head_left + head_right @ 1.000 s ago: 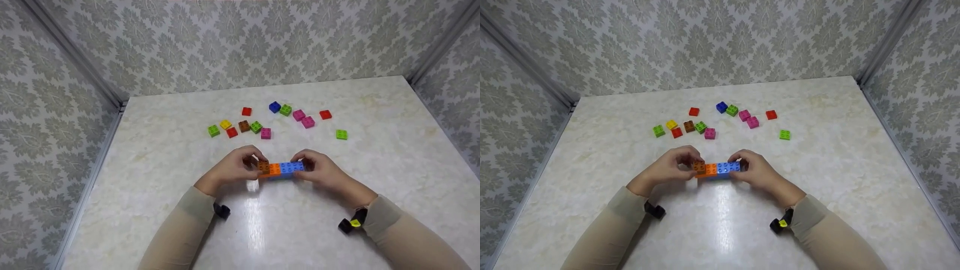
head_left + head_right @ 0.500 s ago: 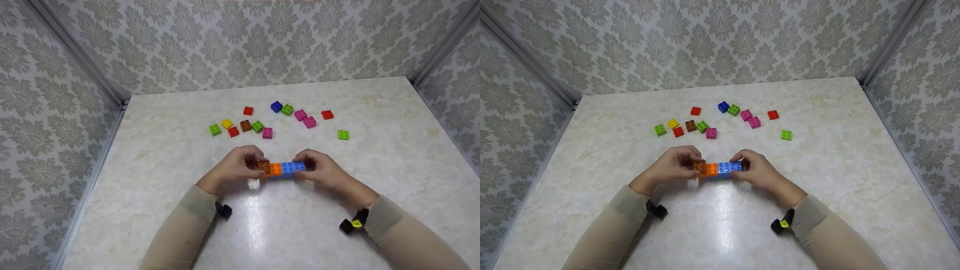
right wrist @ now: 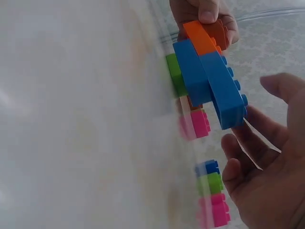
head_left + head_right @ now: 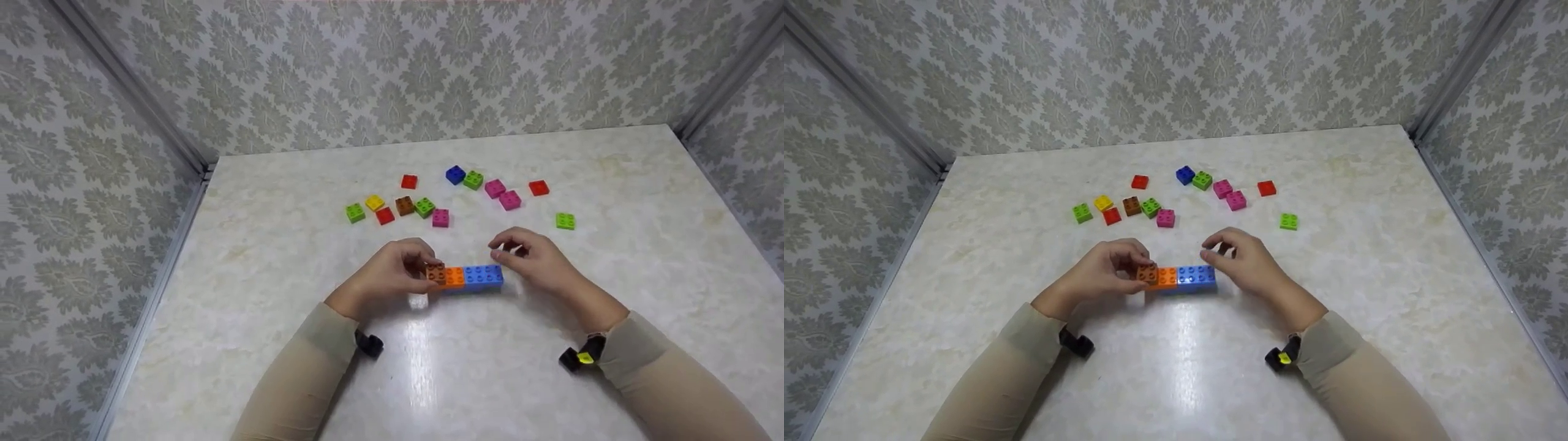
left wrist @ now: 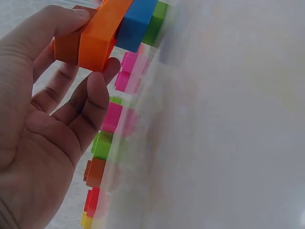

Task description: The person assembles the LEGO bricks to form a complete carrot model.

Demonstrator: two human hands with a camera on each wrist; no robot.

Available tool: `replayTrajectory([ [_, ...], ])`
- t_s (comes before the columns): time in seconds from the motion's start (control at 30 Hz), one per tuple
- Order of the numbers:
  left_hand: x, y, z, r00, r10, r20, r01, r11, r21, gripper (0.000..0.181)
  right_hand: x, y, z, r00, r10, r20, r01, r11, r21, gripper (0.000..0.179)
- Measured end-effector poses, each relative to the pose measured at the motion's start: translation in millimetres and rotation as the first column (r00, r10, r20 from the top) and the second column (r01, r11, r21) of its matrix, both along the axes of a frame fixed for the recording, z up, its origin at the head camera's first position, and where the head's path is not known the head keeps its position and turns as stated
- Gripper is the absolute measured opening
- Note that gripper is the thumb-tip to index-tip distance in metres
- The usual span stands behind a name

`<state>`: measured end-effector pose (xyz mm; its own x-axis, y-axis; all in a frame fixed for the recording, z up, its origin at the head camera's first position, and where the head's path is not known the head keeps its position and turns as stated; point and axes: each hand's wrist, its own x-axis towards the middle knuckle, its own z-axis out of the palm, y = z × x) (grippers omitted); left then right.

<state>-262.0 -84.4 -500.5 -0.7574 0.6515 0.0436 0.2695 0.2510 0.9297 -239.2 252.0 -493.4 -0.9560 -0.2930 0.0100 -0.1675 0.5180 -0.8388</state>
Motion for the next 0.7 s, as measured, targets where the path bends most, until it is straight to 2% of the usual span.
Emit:
replayTrajectory([
  [0.17,-0.8,-0.2,-1.0,1.000,-0.017,-0.024,0.017,1.000,0.011,0.032,-33.1,9.7,13.7,0.981,-0.182,-0.068,0.184,0.983,0.028,0.036],
  [0.27,-0.1,-0.3,-2.5,0.999,-0.021,-0.035,0.021,1.000,0.006,0.031,-49.7,14.8,11.2,0.965,-0.247,-0.082,0.249,0.968,0.012,0.038],
  [0.4,0.7,0.3,-3.4,1.000,-0.016,-0.027,0.016,1.000,0.007,0.029,-61.3,20.7,2.4,0.970,-0.222,-0.099,0.228,0.972,0.055,0.047],
  [0.5,0.6,0.5,-3.1,1.000,-0.012,-0.016,0.013,1.000,0.012,0.028,-65.1,23.1,-2.4,0.986,-0.159,-0.052,0.165,0.973,0.163,0.066],
  [0.63,0.1,0.8,-2.7,1.000,-0.009,-0.002,0.009,1.000,0.018,0.028,-69.4,23.0,-7.2,0.991,-0.133,0.025,0.119,0.941,0.318,0.079],
  [0.7,0.0,1.0,-3.4,1.000,-0.010,0.003,0.010,1.000,0.022,0.028,-70.0,21.8,-8.9,0.989,-0.149,0.007,0.136,0.921,0.365,0.077],
])
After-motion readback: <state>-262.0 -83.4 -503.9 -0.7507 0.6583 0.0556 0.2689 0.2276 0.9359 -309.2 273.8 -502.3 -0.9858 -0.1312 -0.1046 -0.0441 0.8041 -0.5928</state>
